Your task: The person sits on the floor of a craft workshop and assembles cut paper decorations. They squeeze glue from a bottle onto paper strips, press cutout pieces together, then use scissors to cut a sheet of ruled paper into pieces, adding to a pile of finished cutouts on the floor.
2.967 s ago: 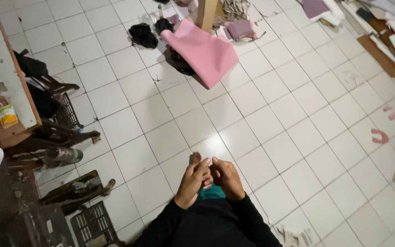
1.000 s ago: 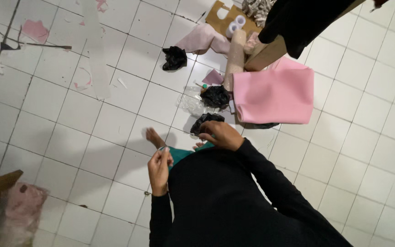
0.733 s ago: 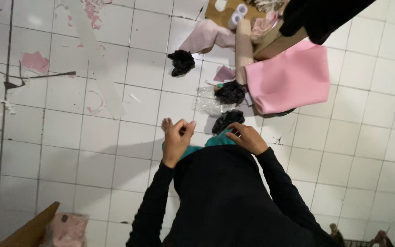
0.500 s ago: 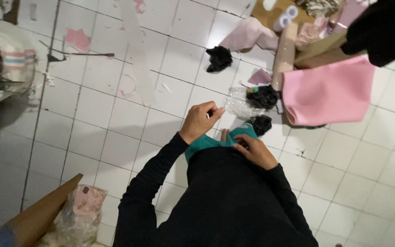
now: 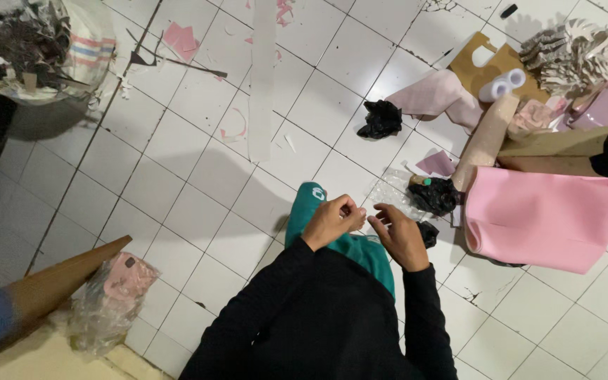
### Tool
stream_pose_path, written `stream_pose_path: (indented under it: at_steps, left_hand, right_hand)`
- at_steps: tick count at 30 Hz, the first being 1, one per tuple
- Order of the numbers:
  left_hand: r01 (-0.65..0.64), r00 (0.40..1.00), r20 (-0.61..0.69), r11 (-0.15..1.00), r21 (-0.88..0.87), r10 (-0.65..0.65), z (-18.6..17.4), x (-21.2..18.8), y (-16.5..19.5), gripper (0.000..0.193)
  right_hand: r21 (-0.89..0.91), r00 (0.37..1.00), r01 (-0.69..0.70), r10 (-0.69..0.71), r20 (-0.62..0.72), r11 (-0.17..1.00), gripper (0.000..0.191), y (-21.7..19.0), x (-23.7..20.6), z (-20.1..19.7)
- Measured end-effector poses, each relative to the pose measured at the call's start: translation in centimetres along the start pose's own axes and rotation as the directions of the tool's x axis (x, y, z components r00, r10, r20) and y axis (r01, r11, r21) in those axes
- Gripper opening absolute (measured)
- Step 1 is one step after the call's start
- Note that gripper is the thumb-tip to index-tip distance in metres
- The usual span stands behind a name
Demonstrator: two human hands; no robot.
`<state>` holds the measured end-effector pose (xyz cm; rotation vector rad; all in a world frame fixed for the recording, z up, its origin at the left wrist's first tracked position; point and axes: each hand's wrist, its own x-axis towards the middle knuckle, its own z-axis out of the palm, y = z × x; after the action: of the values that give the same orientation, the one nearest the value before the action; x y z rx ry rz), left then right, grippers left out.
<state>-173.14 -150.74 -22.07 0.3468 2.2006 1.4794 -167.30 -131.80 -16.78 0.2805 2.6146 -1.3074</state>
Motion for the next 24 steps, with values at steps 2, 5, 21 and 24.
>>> stream_pose_path:
  at_steps: [2,5,21,24]
  left_hand:
    - [-0.020,0.999,0.028,0.999,-0.026,0.020,0.8,1.1,-1.1,0.028]
    - [-0.096,0.994,0.039,0.993,-0.072,0.099,1.8,5.0,-3.0,0.032]
    - [-0.306,0.905,0.378,0.915,0.263,0.194,12.7,24.9,-26.6,0.040]
    - [-0.402,0.868,0.422,0.870,0.286,0.262,15.6,30.9,-31.3,0.042]
  right_hand:
    - [0.010,0.997,0.079,-0.079,-0.010,0.997,0.033,1.1,1.1,1.2]
    - [0.038,0.995,0.098,-0.097,-0.019,0.994,0.030,3.8,3.2,3.4]
    - [-0.034,0.959,0.006,-0.015,-0.282,0.999,0.044,32.0,18.2,15.5]
    - [-0.065,0.875,-0.125,0.079,-0.477,0.990,0.060,39.9,21.3,14.5]
